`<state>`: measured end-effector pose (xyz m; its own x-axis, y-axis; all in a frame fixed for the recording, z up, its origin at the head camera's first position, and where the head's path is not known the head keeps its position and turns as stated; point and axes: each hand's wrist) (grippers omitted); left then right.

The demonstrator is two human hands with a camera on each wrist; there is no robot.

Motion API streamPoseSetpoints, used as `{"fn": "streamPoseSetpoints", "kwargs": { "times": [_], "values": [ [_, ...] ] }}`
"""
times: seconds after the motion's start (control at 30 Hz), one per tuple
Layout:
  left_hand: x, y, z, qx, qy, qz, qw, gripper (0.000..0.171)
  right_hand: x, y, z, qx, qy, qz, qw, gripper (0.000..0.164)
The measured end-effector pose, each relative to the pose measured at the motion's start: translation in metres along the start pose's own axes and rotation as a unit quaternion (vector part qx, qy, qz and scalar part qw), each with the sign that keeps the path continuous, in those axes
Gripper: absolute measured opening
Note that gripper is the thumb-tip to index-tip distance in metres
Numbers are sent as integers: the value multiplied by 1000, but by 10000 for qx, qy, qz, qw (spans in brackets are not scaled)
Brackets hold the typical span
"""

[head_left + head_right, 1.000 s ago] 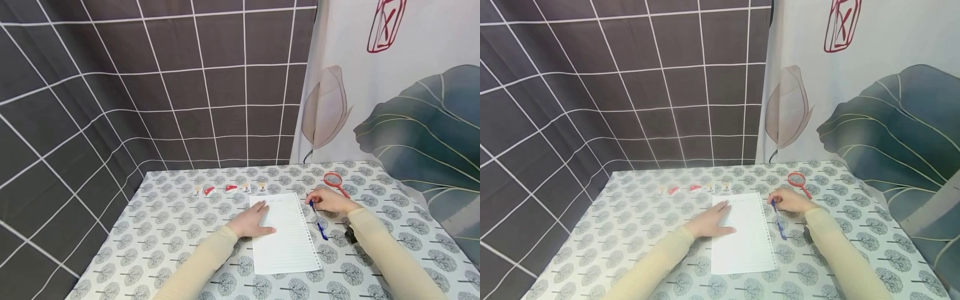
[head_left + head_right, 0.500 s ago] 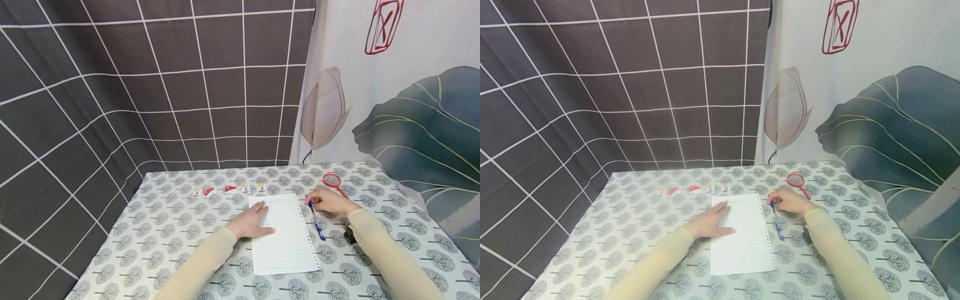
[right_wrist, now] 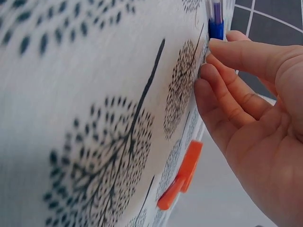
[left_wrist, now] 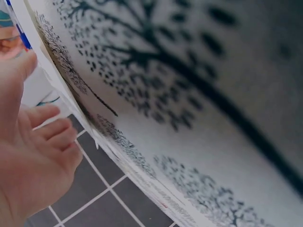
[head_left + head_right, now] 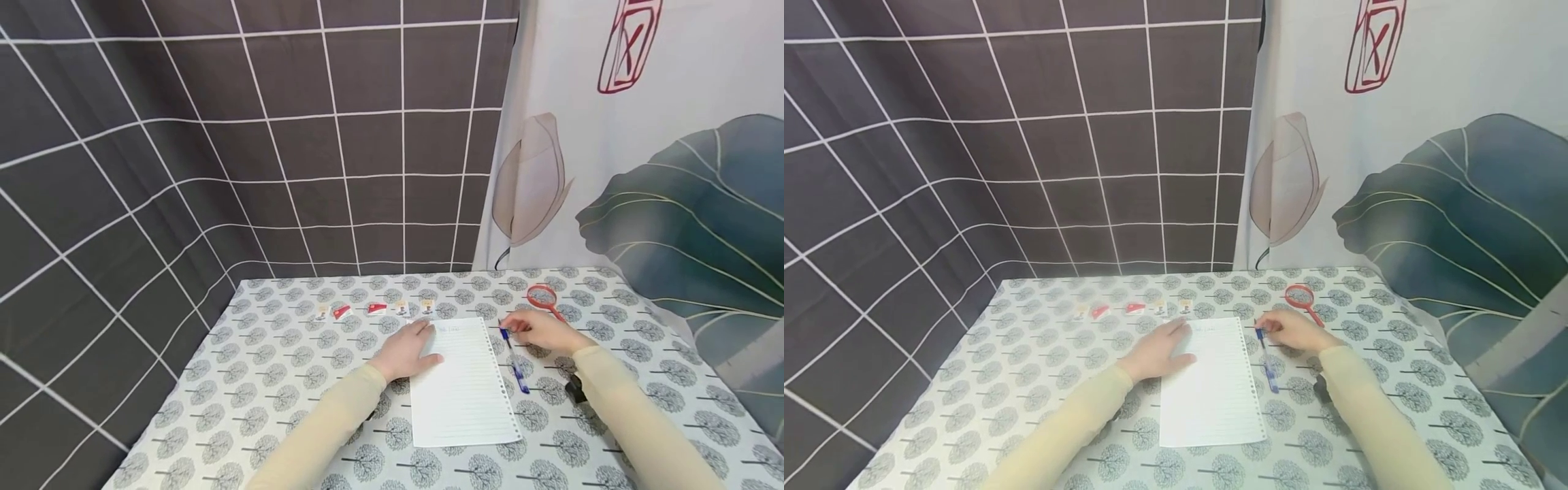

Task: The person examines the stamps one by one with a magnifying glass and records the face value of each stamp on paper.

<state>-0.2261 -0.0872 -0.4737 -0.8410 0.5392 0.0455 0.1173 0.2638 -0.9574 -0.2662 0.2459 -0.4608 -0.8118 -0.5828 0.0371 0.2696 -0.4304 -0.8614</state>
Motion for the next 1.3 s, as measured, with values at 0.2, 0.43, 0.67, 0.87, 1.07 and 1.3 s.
{"fn": "streamPoseSetpoints", "kwargs": {
  "times": [0.2,0.43,0.67,0.87,1.07,1.3],
  "values": [
    [10,0,3,185,-37,-390,9991,68,-10,-7,-9,-62,286,-377,9989,24],
    [18,1,4,434,-93,-417,9981,67,-24,-17,-20,-447,607,-1024,9919,24],
    [27,-1,11,647,-164,-298,9973,74,-44,-31,-36,-391,1176,-1236,9846,29],
    [34,0,21,515,-462,-115,9975,79,-58,-33,-45,-625,1400,-1415,9780,28],
    [37,1,25,350,-503,3,9981,78,-68,-32,-50,-712,1713,-1282,9742,29],
    [37,1,20,37,-671,20,9977,80,-73,-28,-57,-577,2029,-1205,9700,33]
  ]
}}
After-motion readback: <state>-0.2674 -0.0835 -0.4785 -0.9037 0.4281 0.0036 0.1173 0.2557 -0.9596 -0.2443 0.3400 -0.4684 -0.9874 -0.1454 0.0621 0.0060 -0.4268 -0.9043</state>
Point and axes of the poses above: each hand's wrist, its own x-axis towards the middle knuckle, its own y-axis out of the palm, z = x × y, and after that the axes turned 8 degrees about -x, right-handed
